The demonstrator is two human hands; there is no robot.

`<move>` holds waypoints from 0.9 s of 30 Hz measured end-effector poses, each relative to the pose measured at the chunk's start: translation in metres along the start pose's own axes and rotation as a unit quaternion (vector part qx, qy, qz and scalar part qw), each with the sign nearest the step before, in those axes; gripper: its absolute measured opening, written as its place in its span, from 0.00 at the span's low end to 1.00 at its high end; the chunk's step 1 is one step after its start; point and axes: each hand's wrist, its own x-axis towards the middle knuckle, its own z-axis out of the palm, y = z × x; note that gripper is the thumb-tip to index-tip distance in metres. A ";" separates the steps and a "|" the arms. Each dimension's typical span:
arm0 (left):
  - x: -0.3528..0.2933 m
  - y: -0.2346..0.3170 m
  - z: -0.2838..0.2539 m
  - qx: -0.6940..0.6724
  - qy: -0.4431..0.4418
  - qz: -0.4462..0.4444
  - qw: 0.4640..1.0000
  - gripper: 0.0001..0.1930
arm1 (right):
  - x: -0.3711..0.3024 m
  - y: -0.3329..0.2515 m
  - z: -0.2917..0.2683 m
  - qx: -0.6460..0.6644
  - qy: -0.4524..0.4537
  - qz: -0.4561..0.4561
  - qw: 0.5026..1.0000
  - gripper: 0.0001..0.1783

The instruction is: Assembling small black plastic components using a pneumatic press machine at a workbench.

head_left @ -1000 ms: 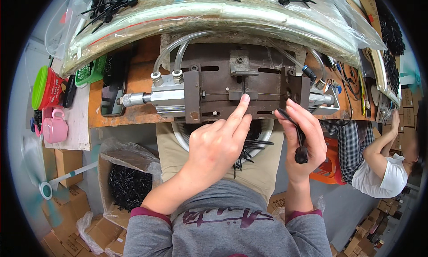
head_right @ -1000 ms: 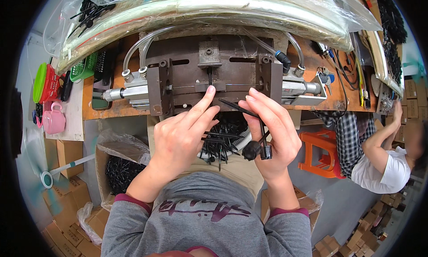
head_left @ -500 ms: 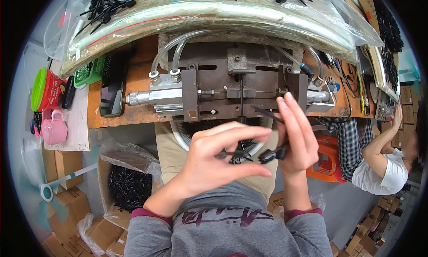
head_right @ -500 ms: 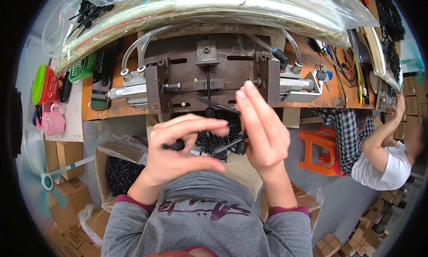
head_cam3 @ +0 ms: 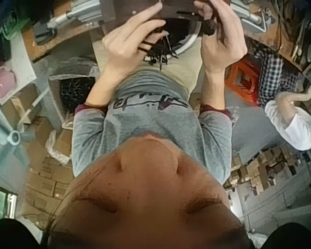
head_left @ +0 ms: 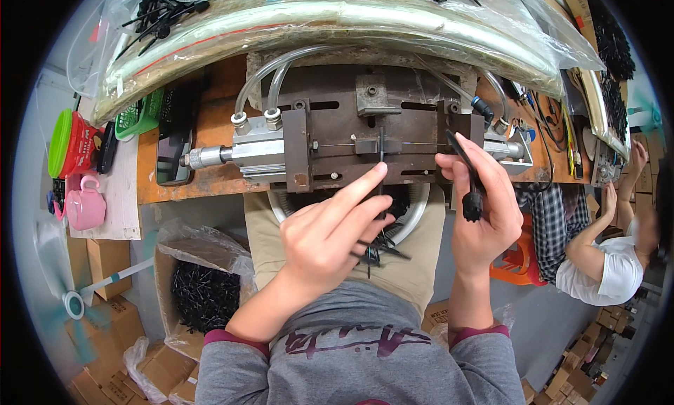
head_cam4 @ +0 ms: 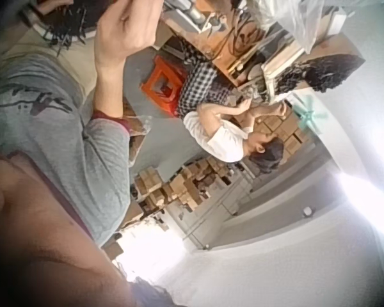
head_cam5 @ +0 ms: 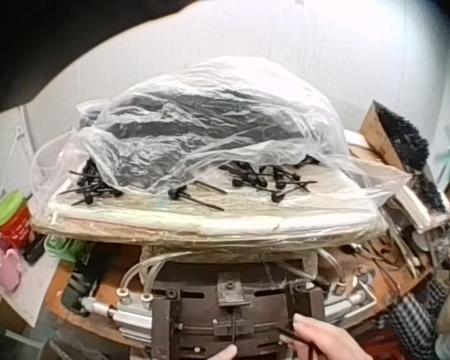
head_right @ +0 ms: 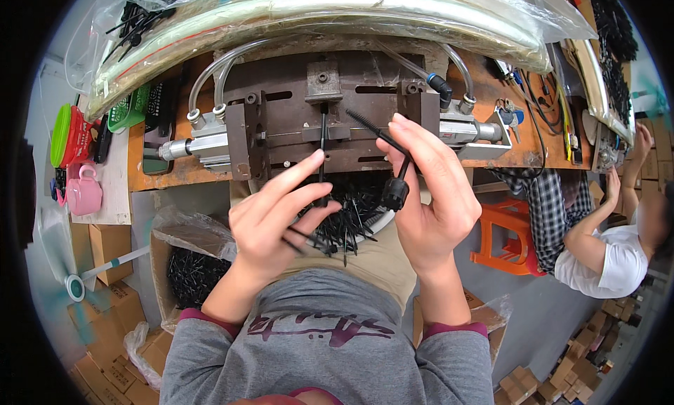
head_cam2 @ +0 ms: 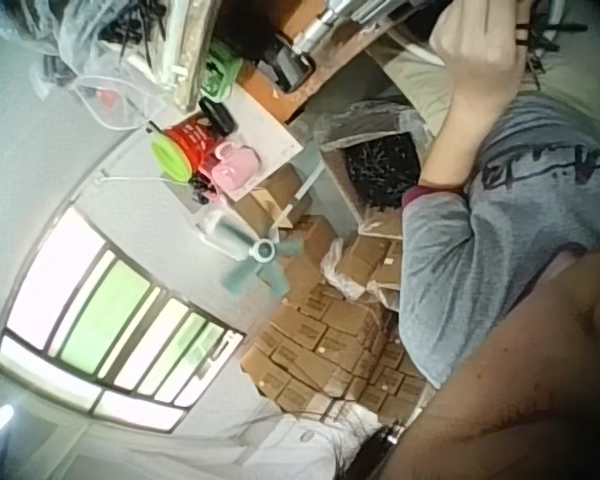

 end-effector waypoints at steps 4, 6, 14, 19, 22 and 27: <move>-0.005 -0.008 0.017 0.142 -0.015 0.040 0.989 0.13 | -0.003 0.003 -0.003 -0.033 0.000 -0.030 0.999 0.13; 0.001 -0.009 0.018 0.173 -0.030 0.048 0.983 0.12 | -0.004 0.004 -0.003 -0.031 0.002 -0.029 0.999 0.13; 0.007 -0.005 0.016 0.172 -0.057 0.037 0.983 0.13 | -0.004 -0.001 -0.004 -0.092 0.019 -0.048 0.994 0.19; 0.014 0.013 -0.001 -0.178 -0.067 -0.091 0.977 0.21 | -0.011 0.001 0.003 -0.134 0.010 -0.100 0.986 0.19; 0.016 0.020 -0.011 -0.306 -0.085 -0.145 0.937 0.21 | -0.009 -0.010 0.007 -0.143 -0.040 -0.140 0.979 0.18; 0.009 0.014 -0.010 -0.129 0.010 0.009 0.992 0.18 | -0.004 0.004 0.011 -0.142 0.036 -0.164 0.976 0.23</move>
